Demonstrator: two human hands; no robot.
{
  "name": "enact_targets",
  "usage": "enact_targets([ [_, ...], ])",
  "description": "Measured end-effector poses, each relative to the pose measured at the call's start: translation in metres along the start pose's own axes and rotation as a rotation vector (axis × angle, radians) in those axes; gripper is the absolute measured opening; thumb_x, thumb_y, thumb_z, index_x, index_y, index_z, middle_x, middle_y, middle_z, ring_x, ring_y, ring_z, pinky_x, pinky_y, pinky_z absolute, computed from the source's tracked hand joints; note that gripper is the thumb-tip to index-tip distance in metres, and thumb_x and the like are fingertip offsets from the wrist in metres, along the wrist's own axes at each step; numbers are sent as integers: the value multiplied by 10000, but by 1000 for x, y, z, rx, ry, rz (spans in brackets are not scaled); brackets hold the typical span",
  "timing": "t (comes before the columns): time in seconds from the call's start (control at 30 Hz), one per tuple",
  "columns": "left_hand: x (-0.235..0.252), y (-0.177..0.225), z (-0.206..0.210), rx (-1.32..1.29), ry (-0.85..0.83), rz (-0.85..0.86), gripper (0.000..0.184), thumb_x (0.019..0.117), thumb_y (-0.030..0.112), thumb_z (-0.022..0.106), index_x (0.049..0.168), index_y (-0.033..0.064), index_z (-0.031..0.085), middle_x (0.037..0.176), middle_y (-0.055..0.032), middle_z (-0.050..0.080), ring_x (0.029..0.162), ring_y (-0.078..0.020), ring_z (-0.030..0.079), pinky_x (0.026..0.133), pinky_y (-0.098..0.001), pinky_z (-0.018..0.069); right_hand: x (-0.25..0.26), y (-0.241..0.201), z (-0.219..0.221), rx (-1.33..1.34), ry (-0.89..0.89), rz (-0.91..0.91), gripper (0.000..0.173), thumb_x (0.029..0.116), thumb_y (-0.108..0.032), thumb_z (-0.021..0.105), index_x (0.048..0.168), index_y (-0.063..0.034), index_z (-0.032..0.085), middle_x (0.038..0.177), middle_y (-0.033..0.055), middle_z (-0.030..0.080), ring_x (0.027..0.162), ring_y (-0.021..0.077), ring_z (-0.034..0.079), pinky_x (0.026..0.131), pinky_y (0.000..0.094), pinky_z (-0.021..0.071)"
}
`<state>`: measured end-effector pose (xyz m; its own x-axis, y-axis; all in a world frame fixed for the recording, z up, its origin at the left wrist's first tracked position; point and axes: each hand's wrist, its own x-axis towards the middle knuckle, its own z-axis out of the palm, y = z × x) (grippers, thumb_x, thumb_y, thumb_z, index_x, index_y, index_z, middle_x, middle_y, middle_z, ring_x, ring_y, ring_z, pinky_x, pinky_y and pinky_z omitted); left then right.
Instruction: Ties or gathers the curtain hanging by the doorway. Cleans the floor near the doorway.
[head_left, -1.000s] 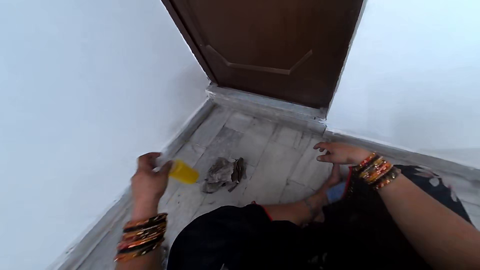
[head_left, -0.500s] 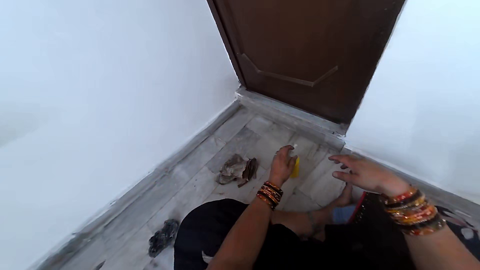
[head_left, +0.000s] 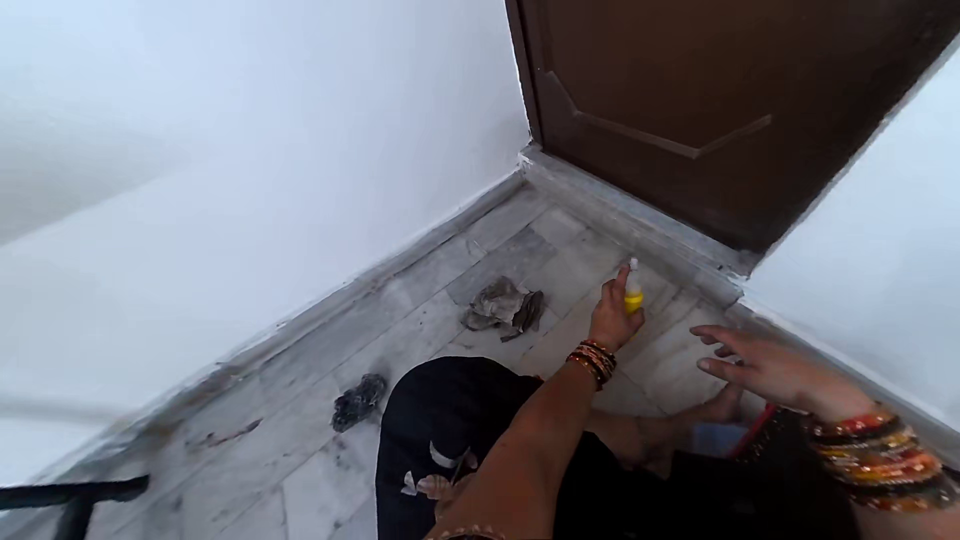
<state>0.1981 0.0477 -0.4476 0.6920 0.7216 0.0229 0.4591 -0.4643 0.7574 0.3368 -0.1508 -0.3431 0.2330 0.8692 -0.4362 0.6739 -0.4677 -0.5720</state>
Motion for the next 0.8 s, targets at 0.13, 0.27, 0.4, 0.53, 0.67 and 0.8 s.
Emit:
enact_targets([
  [0.13, -2, -6, -14, -109, -13, -43, 964, 869, 190, 744, 1660, 228, 196, 1489, -249, 484, 1147, -412, 648, 904, -603, 560, 11, 5, -7, 73, -27, 47, 554, 1038, -372, 611, 1523, -141, 479, 1450, 164, 574, 1247, 338, 624, 1052, 536, 490],
  [0.27, 7, 2, -40, -230, 77, -17, 988, 847, 228, 717, 1666, 207, 165, 1464, -281, 475, 1193, -421, 599, 939, -619, 524, 13, 2, -8, 91, 2, 23, 556, 1028, -385, 623, 1511, -143, 491, 1396, 143, 613, 1202, 301, 646, 1029, 515, 509],
  [0.4, 15, 13, -64, -372, 98, -11, 1007, 829, 171, 683, 1669, 243, 132, 1467, -257, 516, 1160, -380, 636, 925, -603, 539, 7, -6, -10, 98, 8, 29, 550, 1025, -391, 628, 1496, -138, 505, 1394, 150, 611, 1191, 314, 645, 1028, 527, 503],
  [0.53, 17, 13, -75, -467, 61, -48, 969, 792, 171, 613, 1653, 295, 185, 1407, -218, 550, 1045, -323, 662, 815, -544, 571, 7, -10, -14, 106, 5, 17, 566, 1032, -401, 613, 1509, -123, 489, 1399, 180, 599, 1235, 353, 613, 1060, 561, 462],
  [0.67, 23, 29, -84, -249, -12, -40, 850, 893, 312, 679, 1630, 320, 254, 1271, -205, 637, 954, -316, 689, 788, -545, 578, 5, -13, -19, 95, -3, 16, 586, 1035, -430, 595, 1524, -130, 469, 1425, 176, 582, 1266, 356, 596, 1072, 567, 453],
  [0.8, 31, 45, -102, 69, -102, -8, 887, 936, 329, 762, 1644, 341, 229, 1207, -237, 673, 923, -376, 698, 813, -624, 557, 3, -15, -20, 88, 17, 3, 583, 1032, -436, 598, 1521, -143, 475, 1421, 167, 582, 1278, 347, 585, 1074, 567, 448],
])
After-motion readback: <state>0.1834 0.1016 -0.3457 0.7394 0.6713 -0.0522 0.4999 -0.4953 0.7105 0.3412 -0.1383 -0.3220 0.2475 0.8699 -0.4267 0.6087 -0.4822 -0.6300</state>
